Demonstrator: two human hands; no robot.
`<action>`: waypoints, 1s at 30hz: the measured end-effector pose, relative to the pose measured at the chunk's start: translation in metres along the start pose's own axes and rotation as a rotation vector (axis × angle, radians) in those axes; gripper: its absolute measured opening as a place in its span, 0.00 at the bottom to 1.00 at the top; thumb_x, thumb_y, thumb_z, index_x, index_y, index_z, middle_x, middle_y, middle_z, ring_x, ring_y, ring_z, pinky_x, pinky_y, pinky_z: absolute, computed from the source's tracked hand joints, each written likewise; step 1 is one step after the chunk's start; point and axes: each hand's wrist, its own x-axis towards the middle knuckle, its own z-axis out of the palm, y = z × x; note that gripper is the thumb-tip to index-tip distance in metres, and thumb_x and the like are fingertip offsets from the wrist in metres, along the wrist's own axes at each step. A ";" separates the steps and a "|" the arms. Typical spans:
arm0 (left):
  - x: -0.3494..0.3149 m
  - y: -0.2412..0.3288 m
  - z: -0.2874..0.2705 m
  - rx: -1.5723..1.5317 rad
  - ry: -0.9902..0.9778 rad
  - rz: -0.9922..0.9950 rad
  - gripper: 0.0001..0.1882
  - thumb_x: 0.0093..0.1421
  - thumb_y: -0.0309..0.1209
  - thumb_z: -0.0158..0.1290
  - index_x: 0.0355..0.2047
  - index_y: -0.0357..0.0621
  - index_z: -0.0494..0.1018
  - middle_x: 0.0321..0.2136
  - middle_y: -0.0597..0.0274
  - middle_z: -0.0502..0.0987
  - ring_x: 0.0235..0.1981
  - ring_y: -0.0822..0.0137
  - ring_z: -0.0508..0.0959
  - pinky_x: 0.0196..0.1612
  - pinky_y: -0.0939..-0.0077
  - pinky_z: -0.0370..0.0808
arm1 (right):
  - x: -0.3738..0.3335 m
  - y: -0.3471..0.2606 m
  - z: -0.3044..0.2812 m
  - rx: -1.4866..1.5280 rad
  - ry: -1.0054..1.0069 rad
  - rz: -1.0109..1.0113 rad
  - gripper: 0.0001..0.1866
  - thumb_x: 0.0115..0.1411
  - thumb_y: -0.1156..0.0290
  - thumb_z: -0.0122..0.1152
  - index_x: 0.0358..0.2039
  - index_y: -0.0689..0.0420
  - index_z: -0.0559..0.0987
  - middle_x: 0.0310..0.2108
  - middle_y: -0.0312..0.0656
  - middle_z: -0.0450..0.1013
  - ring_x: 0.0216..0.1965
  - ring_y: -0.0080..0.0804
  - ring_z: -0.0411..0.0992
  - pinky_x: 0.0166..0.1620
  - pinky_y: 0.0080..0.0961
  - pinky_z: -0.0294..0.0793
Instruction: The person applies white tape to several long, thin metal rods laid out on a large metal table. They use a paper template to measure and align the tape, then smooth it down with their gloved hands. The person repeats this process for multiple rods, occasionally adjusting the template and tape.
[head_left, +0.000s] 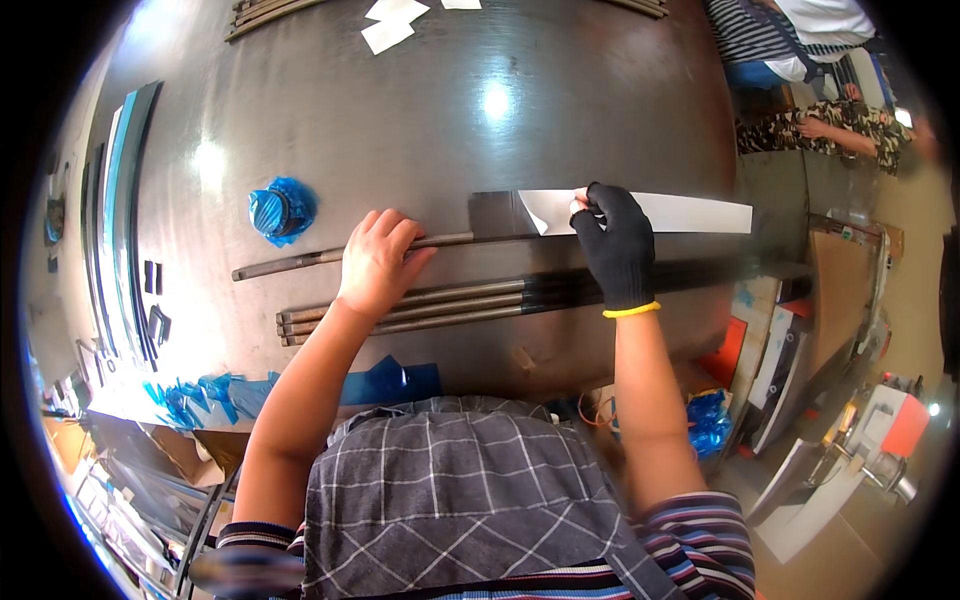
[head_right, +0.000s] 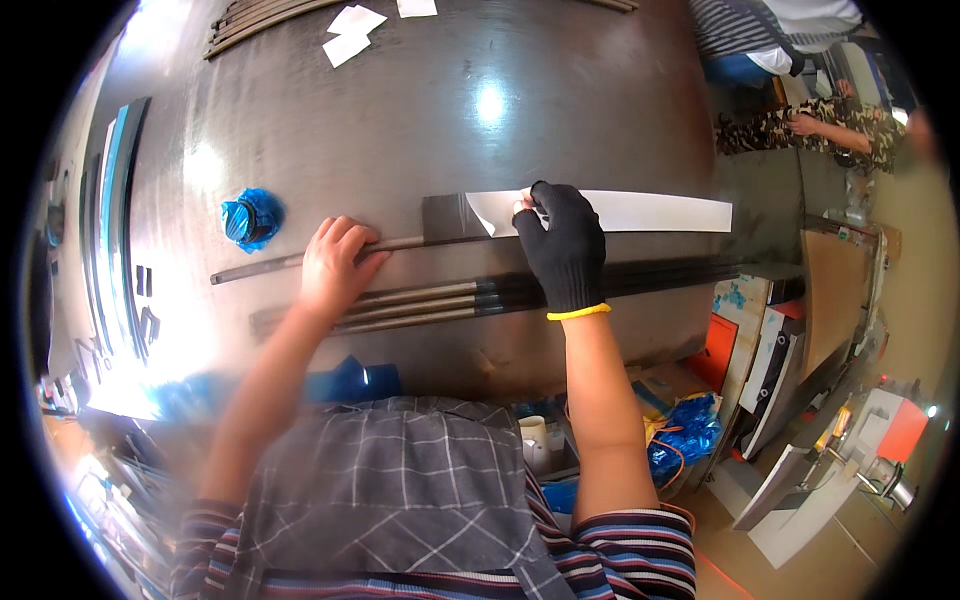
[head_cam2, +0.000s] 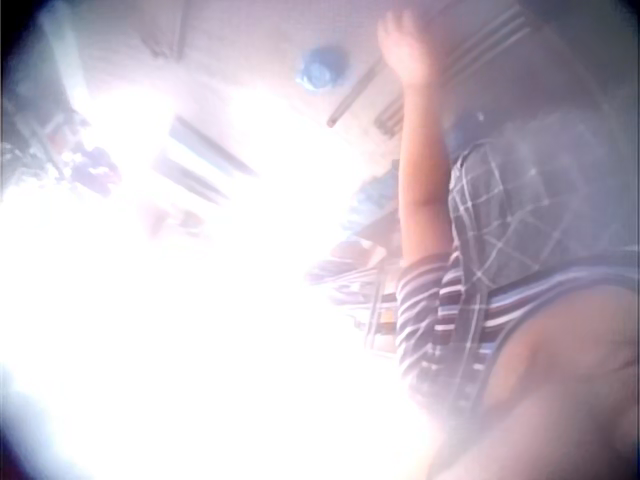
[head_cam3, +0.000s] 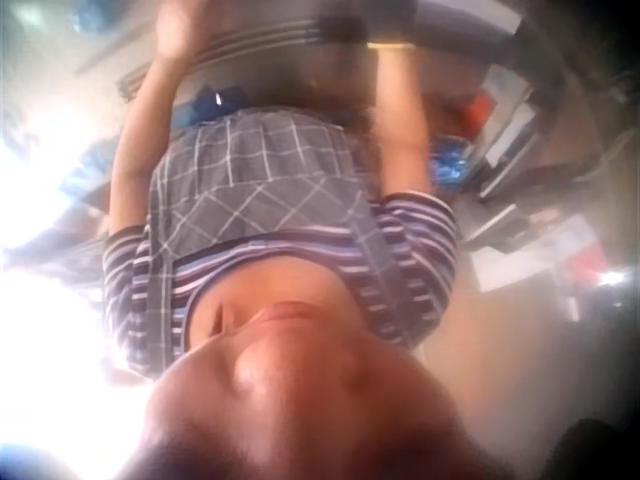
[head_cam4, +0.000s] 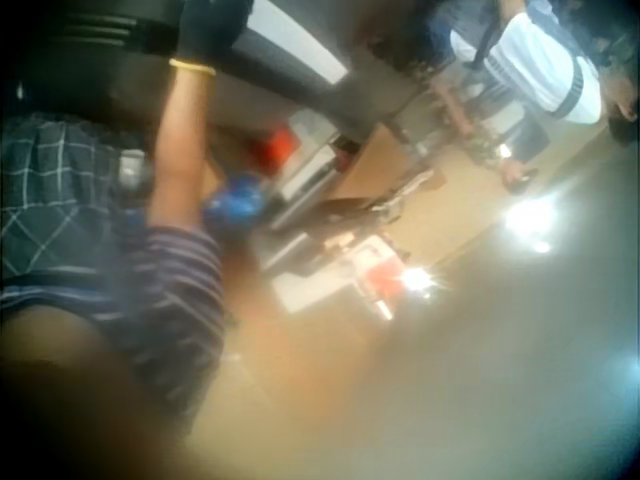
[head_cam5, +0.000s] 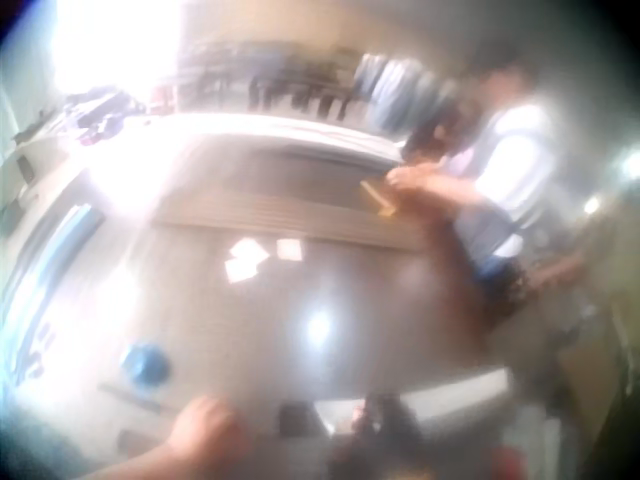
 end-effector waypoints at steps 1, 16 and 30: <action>0.000 0.001 -0.001 0.007 -0.006 -0.003 0.12 0.48 0.30 0.66 0.31 0.46 0.76 0.31 0.63 0.74 0.36 0.56 0.73 0.41 0.62 0.73 | -0.004 0.001 -0.001 -0.001 0.025 -0.009 0.10 0.55 0.67 0.67 0.36 0.57 0.81 0.35 0.42 0.80 0.38 0.40 0.78 0.43 0.33 0.76; 0.003 0.011 -0.001 0.011 -0.076 -0.099 0.12 0.47 0.30 0.66 0.30 0.46 0.74 0.31 0.61 0.74 0.37 0.54 0.73 0.44 0.61 0.71 | 0.016 0.004 -0.003 -0.131 0.040 -0.352 0.12 0.47 0.74 0.67 0.35 0.57 0.80 0.43 0.43 0.77 0.46 0.45 0.74 0.50 0.36 0.74; 0.004 0.012 -0.005 -0.002 -0.072 -0.105 0.12 0.46 0.31 0.66 0.29 0.48 0.74 0.30 0.63 0.73 0.37 0.55 0.73 0.43 0.61 0.71 | -0.010 -0.032 -0.010 -0.170 0.154 -0.226 0.14 0.45 0.68 0.73 0.30 0.55 0.77 0.32 0.42 0.74 0.38 0.45 0.73 0.42 0.39 0.72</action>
